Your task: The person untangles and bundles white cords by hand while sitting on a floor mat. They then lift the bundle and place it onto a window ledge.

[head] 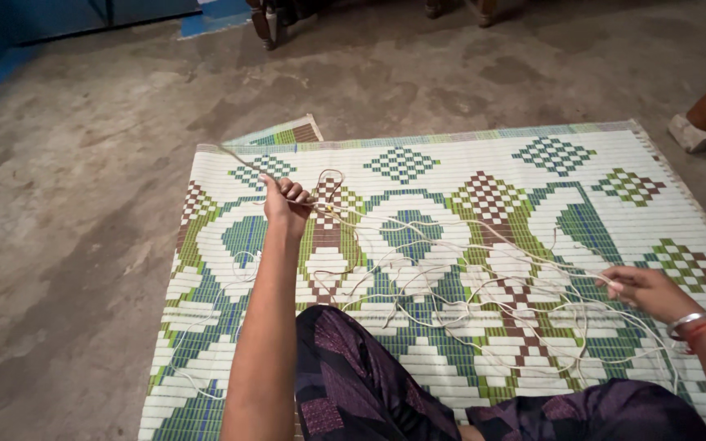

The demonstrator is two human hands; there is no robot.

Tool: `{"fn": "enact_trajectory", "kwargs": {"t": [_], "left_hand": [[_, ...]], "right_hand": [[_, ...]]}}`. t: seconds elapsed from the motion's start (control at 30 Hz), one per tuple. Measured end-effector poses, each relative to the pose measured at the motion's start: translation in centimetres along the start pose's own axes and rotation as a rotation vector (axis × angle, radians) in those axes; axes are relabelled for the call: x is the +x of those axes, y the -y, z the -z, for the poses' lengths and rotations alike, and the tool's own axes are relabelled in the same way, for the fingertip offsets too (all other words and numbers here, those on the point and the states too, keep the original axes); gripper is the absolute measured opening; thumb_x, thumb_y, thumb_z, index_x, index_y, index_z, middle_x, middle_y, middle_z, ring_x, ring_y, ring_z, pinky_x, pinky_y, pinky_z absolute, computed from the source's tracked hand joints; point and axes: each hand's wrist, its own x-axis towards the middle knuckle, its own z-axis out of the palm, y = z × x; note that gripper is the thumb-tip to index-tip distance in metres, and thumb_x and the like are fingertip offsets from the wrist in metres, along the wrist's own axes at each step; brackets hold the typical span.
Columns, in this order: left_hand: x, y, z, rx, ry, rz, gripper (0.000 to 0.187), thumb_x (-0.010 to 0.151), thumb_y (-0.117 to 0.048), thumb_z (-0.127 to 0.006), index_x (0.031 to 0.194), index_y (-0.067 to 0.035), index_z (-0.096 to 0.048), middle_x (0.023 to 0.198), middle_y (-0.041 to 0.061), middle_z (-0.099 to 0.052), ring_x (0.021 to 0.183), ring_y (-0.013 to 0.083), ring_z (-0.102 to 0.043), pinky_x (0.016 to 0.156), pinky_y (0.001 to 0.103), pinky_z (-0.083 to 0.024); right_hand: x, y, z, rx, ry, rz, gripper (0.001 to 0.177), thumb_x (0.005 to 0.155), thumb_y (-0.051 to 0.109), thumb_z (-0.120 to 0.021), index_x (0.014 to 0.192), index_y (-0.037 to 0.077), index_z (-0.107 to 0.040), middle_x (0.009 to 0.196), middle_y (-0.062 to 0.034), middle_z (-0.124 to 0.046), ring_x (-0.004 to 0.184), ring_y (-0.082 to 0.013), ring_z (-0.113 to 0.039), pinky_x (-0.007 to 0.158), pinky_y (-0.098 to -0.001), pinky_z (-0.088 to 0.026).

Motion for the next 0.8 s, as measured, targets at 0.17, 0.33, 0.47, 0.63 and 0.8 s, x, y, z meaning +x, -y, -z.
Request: {"fn": "enact_trajectory", "kwargs": {"t": [0.17, 0.33, 0.47, 0.63, 0.8], "left_hand": [[-0.5, 0.2, 0.3, 0.048, -0.089, 0.003, 0.065, 0.102, -0.072, -0.030, 0.071, -0.015, -0.036, 0.066, 0.002, -0.041, 0.063, 0.0203, -0.040, 0.062, 0.035, -0.041], [-4.0, -1.0, -1.8, 0.102, -0.061, 0.007, 0.068, 0.099, -0.075, -0.016, 0.072, -0.017, -0.039, 0.069, 0.002, -0.046, 0.068, 0.0210, -0.046, 0.072, 0.042, -0.047], [-6.2, -1.1, -3.8, 0.109, -0.147, 0.020, 0.071, 0.098, -0.073, -0.009, 0.070, -0.015, -0.040, 0.070, 0.005, -0.052, 0.072, 0.0227, -0.052, 0.081, 0.047, -0.052], [-6.6, -0.5, -3.9, -0.047, -0.058, -0.018, 0.069, 0.103, -0.066, -0.009, 0.069, -0.015, -0.040, 0.072, 0.008, -0.052, 0.075, 0.0252, -0.053, 0.084, 0.053, -0.051], [-7.3, 0.0, -3.3, -0.085, 0.017, -0.001, 0.067, 0.107, -0.060, -0.014, 0.071, -0.013, -0.044, 0.077, 0.010, -0.055, 0.085, 0.0280, -0.058, 0.094, 0.059, -0.052]], "right_hand": [[-0.9, 0.7, -0.4, -0.017, -0.071, -0.025, 0.034, 0.096, 0.017, -0.064, 0.128, 0.007, -0.072, 0.117, -0.0050, -0.078, 0.102, -0.0174, -0.070, 0.089, -0.0348, -0.057], [-2.0, 1.6, -0.6, -0.096, -0.109, 0.007, 0.032, 0.099, 0.019, -0.064, 0.127, 0.007, -0.076, 0.104, -0.0095, -0.079, 0.094, -0.0187, -0.069, 0.081, -0.0356, -0.055], [-2.1, 1.6, -0.4, 0.041, -0.064, 0.062, 0.032, 0.094, 0.019, -0.065, 0.123, 0.007, -0.072, 0.098, -0.0041, -0.077, 0.088, -0.0116, -0.069, 0.075, -0.0292, -0.054], [-4.0, 3.6, -1.6, -0.012, 0.028, 0.034, 0.029, 0.096, 0.028, -0.068, 0.112, 0.005, -0.075, 0.077, -0.0011, -0.061, 0.065, -0.0115, -0.048, 0.057, -0.0282, -0.042], [-4.2, 2.8, -1.6, 0.011, 0.039, 0.056, 0.028, 0.096, 0.031, -0.069, 0.109, 0.006, -0.073, 0.070, 0.0000, -0.053, 0.058, -0.0118, -0.042, 0.051, -0.0288, -0.036]]}}
